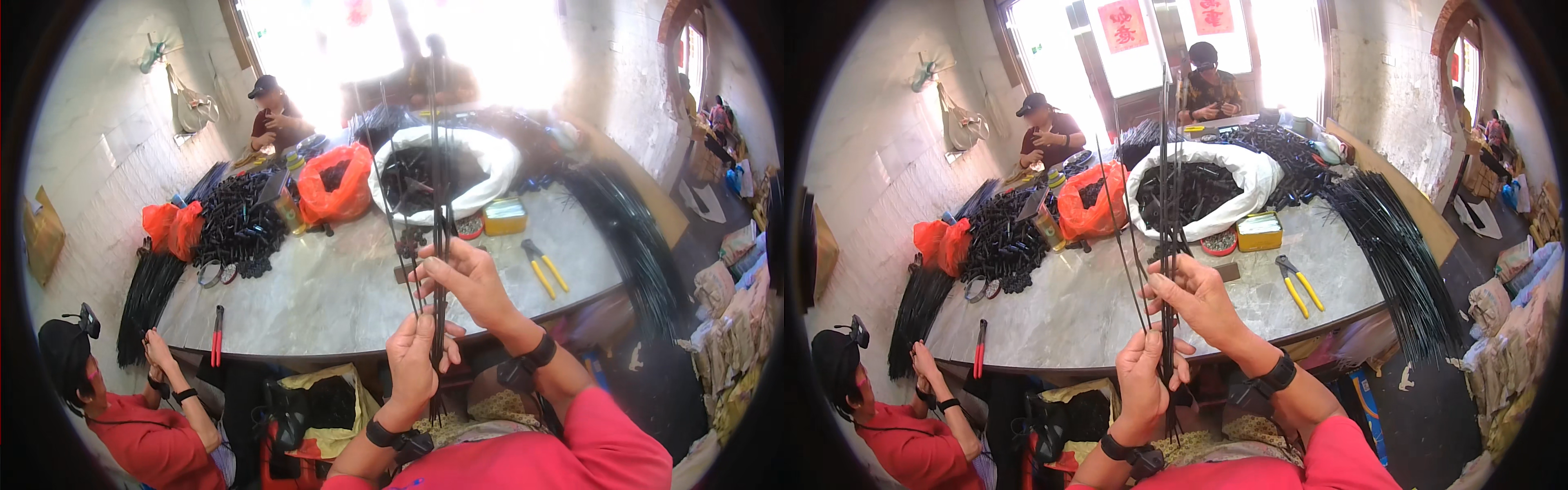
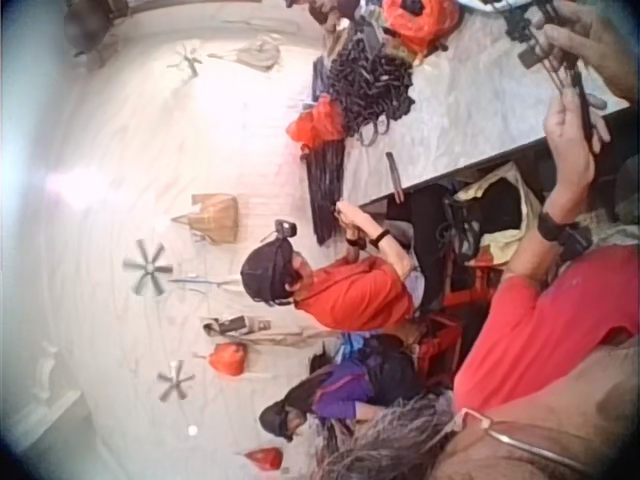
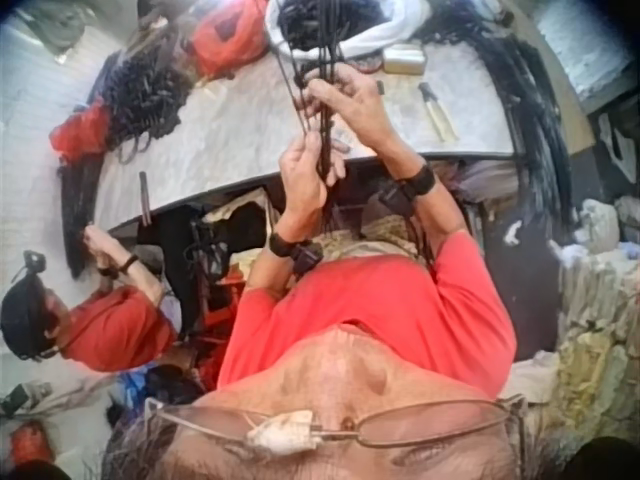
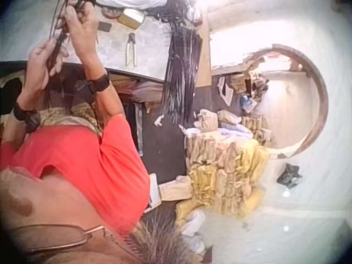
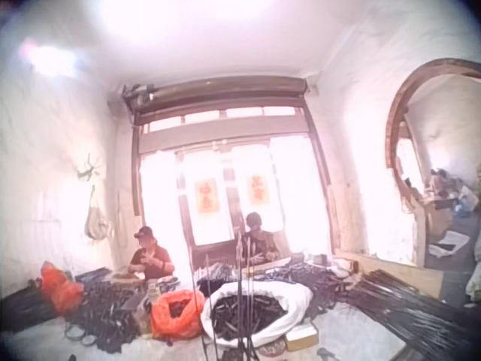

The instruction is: Assemble the ribs and spokes of an umbrella structure using pliers.

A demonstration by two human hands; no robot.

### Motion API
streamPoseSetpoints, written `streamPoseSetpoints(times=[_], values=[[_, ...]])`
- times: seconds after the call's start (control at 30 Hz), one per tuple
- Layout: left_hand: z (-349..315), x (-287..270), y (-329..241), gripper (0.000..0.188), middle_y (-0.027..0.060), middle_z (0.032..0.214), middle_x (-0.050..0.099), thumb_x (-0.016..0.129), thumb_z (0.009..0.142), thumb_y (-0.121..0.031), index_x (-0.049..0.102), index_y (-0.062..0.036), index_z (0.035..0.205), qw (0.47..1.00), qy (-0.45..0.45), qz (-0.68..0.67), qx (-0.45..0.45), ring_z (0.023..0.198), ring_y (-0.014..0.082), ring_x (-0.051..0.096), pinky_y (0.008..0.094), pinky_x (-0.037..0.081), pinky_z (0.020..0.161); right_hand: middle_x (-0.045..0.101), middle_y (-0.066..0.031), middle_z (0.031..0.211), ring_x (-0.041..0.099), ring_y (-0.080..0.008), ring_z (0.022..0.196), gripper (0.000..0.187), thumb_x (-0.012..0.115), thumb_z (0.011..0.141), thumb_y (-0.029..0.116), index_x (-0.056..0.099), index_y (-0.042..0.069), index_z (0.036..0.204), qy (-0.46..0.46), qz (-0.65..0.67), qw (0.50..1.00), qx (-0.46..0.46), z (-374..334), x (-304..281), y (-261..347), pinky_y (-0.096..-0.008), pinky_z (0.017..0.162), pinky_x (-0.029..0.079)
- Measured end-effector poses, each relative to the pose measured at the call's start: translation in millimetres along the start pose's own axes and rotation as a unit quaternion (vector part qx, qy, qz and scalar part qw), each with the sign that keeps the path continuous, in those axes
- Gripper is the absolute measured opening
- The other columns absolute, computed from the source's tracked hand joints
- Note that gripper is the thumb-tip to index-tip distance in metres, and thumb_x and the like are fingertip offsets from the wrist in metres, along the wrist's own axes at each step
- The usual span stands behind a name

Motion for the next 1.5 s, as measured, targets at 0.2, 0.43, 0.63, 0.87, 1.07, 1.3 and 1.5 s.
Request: streamPoseSetpoints(times=[0.2,0.43,0.63,0.87,1.07,1.3,1.5], values=[[3,-10,6,0.031,0.0139,0.077,0.066,0.047,0.109,-0.025,0.059,0.002,0.116,1.0,0.001,0.01,-0.015,0.049,0.0132,0.055,0.0212,0.036,0.042,0.071,-0.0079,0.089,0.069,-0.0113,0.076,0.025,0.062,0.101,0.024,0.06,0.0,0.108,-0.02,-0.03,0.999,-0.012,-2,0,1,-0.0243,0.066,0.054],[9,-15,4,0.028,0.0115,0.075,0.065,0.05,0.108,-0.026,0.06,0.0007,0.109,0.999,0.013,0.026,-0.022,0.048,0.0119,0.053,0.021,0.034,0.041,0.071,-0.0053,0.092,0.07,-0.0101,0.079,0.032,0.058,0.104,0.03,0.063,0.001,0.115,0.013,-0.045,0.999,0.022,5,-7,1,-0.0207,0.065,0.051],[11,-15,4,0.027,0.0121,0.076,0.066,0.052,0.107,-0.024,0.059,0.0015,0.11,0.999,0.013,0.014,-0.038,0.05,0.0125,0.055,0.0208,0.036,0.042,0.072,-0.0092,0.1,0.07,-0.0136,0.089,0.04,0.061,0.101,0.027,0.058,-0.001,0.13,0.057,-0.021,0.997,0.043,7,-15,-6,-0.0255,0.073,0.054],[11,-22,9,0.027,0.0113,0.073,0.065,0.051,0.107,-0.024,0.06,0.002,0.111,0.996,0.041,0.025,-0.081,0.05,0.0129,0.055,0.0214,0.036,0.042,0.07,-0.0178,0.113,0.07,-0.0199,0.096,0.043,0.06,0.1,0.022,0.052,-0.005,0.133,0.081,0.05,0.985,0.141,14,-22,-6,-0.0322,0.084,0.056],[8,-15,3,0.032,0.0116,0.075,0.064,0.049,0.107,-0.027,0.059,0.0031,0.112,0.993,0.042,-0.003,-0.109,0.055,0.015,0.057,0.0237,0.04,0.047,0.067,-0.0222,0.122,0.07,-0.0254,0.105,0.041,0.054,0.103,0.018,0.049,-0.005,0.137,0.136,0.081,0.984,0.084,13,-18,-5,-0.0371,0.093,0.054],[12,-25,0,0.032,0.0132,0.08,0.065,0.05,0.107,-0.027,0.057,0.004,0.112,0.98,0.136,-0.042,-0.14,0.058,0.0181,0.059,0.026,0.046,0.052,0.069,-0.0192,0.12,0.07,-0.0243,0.105,0.045,0.053,0.104,0.021,0.047,-0.004,0.142,0.168,0.06,0.982,0.055,10,-21,2,-0.0354,0.092,0.055],[5,-14,-3,0.028,0.0112,0.077,0.064,0.051,0.107,-0.024,0.058,0.0026,0.113,0.986,0.095,-0.04,-0.134,0.055,0.0153,0.055,0.0248,0.04,0.048,0.073,-0.0099,0.105,0.07,-0.0143,0.091,0.043,0.051,0.106,0.029,0.055,-0.002,0.136,0.131,-0.06,0.986,0.089,2,-26,2,-0.0283,0.077,0.055]])
Point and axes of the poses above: each hand's wrist, its own z-axis towards the middle knuckle, its own x-axis out of the palm, y = z × x, the point moved 1 cm from there along z, towards the middle knuckle
